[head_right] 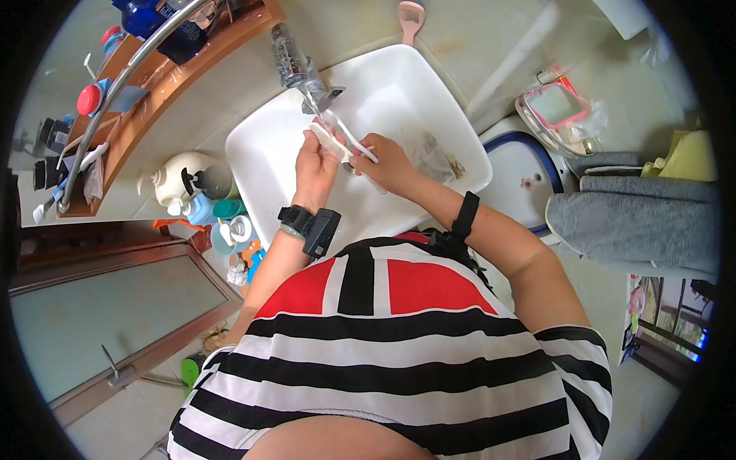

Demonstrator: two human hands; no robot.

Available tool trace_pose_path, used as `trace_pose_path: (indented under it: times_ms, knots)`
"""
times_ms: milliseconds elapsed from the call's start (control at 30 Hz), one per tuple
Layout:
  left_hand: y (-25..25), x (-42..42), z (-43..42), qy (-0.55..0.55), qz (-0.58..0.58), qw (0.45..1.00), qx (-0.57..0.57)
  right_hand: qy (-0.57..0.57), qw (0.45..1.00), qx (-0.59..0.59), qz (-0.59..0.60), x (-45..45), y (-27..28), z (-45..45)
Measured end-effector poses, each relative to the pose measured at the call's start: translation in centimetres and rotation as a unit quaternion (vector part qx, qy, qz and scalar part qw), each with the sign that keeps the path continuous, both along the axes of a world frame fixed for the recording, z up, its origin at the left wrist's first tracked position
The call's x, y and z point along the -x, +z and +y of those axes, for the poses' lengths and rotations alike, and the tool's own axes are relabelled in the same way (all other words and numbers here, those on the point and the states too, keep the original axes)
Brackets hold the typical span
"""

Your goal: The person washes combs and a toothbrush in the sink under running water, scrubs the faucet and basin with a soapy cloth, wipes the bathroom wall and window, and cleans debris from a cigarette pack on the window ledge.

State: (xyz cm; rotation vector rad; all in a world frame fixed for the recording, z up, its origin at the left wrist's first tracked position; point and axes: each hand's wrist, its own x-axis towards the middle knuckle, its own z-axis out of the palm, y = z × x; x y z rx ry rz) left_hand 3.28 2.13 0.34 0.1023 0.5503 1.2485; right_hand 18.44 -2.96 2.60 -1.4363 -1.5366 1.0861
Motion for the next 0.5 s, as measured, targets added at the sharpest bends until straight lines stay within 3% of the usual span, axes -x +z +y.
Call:
trace_pose_path:
  times_ms: [33, 133, 200, 467, 500]
  knots:
    - [0.5, -0.5, -0.2, 0.011, 0.046, 0.999, 0.007, -0.010, 0.996, 0.038, 0.076, 0.1, 0.1, 0.1]
    - [1.0, -1.0, -1.1, 0.015, 0.098, 0.995, 0.009, -0.049, 0.996, 0.030, 0.061, 0.3, 0.4, -0.2]
    - [0.0, -0.6, -1.7, -0.137, 0.276, 0.942, -0.133, -0.063, 0.997, 0.029, 0.042, 0.3, 0.7, 0.0]
    - [-0.5, -0.3, -0.4, -0.024, 0.308, 0.951, -0.019, 0.021, 0.998, 0.010, -0.055, 0.3, 1.0, -0.1]
    - [-1.9, 0.0, -0.1, -0.047, 0.402, 0.913, -0.051, 0.034, 0.999, 0.006, -0.034, 0.4, 0.8, -0.4]
